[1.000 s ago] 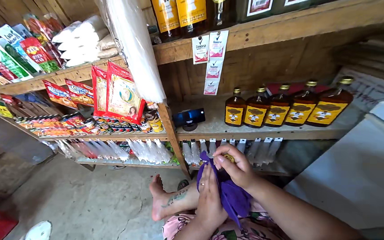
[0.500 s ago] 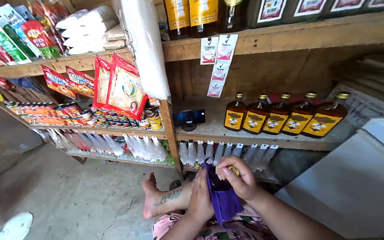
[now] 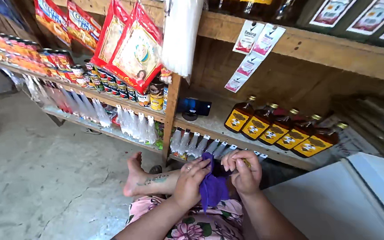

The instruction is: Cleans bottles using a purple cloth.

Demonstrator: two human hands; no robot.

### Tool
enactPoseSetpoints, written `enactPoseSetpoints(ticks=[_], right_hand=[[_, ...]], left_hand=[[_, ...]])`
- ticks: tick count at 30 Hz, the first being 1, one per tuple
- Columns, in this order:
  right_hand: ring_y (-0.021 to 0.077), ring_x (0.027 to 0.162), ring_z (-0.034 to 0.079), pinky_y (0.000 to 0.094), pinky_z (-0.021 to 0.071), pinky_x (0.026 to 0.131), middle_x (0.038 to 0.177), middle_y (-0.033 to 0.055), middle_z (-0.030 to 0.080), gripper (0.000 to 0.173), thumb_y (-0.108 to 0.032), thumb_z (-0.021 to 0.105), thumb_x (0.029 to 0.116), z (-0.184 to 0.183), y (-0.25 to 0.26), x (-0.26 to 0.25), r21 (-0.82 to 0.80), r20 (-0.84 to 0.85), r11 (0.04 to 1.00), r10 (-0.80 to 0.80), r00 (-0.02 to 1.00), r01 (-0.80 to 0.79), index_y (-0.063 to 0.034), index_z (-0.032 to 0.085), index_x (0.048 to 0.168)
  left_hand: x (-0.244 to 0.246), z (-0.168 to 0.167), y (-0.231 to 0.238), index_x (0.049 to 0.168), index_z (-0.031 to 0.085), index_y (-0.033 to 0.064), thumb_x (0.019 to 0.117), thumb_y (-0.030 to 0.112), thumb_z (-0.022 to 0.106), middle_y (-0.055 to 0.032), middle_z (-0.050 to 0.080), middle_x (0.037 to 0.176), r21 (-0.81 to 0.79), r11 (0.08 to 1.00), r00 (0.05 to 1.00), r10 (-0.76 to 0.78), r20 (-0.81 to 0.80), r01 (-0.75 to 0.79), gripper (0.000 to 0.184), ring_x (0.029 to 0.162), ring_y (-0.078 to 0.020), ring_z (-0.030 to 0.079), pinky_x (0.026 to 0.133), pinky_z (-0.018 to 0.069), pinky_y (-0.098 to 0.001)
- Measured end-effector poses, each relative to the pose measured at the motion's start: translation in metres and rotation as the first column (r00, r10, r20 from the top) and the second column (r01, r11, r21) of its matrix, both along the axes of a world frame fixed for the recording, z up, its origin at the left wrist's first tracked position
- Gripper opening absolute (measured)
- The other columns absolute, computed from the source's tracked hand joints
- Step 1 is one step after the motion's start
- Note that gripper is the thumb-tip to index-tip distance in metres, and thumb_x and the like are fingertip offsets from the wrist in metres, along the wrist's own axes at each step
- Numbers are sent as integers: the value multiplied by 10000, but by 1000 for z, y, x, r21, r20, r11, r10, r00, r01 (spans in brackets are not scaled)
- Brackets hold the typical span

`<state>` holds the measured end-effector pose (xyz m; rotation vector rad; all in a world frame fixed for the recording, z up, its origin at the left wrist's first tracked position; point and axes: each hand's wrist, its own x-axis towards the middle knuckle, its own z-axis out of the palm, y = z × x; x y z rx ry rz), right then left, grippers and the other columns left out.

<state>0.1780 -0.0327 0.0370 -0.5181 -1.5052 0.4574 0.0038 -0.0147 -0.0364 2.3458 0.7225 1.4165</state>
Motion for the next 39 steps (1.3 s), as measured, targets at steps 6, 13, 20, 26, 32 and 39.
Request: enactPoseSetpoints(ticks=[6, 13, 20, 26, 32, 39], right_hand=[[41, 699, 625, 225, 552, 704, 787, -83, 641, 185, -300, 507, 1064, 0, -2, -5, 4, 8, 1000, 30, 1000, -30, -240, 671, 1125], [33, 754, 627, 215, 545, 735, 840, -76, 641, 204, -321, 492, 1074, -5, -17, -18, 28, 126, 997, 66, 990, -70, -234, 661, 1147], [33, 712, 626, 222, 550, 715, 796, -88, 645, 193, -315, 502, 1070, -1, -5, -11, 19, 70, 999, 50, 996, -51, -244, 670, 1133], [52, 654, 622, 241, 559, 675, 739, -86, 634, 181, -308, 510, 1063, 3, 8, 3, -17, -49, 1000, -1, 999, 0, -252, 679, 1095], [56, 662, 620, 238, 553, 675, 759, -75, 639, 182, -297, 516, 1060, 1, 4, 2, -3, -47, 1000, 30, 998, -30, -240, 683, 1104], [45, 717, 626, 229, 548, 715, 806, -68, 639, 196, -309, 502, 1069, -3, -12, -9, 27, 83, 995, 98, 992, -101, -226, 669, 1130]], left_hand=[[-3, -3, -2, 1140, 732, 97, 914, 57, 597, -66, 673, 1351, -6, 1000, 999, 2, 35, -1, 266, 1271, -251, 620, 1060, 481, -489], [1, 11, -6, 1492, 470, 44, 825, 179, 730, -120, 484, 1551, -256, 967, 965, -74, -251, 7, 728, 1428, -304, 465, 1153, 374, -550], [1, 5, -3, 1376, 622, 76, 856, 110, 669, -75, 586, 1466, -143, 988, 996, -69, -61, 60, 523, 1351, -255, 558, 1101, 453, -509], [-1, 0, 0, 1205, 735, 122, 922, 84, 618, -54, 649, 1391, -91, 994, 998, -51, 23, 52, 309, 1284, -231, 612, 1068, 474, -484], [0, 0, -1, 1247, 712, 113, 916, 65, 605, -46, 632, 1416, -82, 994, 997, -72, 26, 74, 352, 1300, -215, 599, 1077, 462, -477], [2, 16, 11, 1371, 615, 82, 856, 83, 653, -64, 606, 1442, -182, 965, 969, -213, -122, 189, 517, 1330, -254, 573, 1098, 439, -534]])
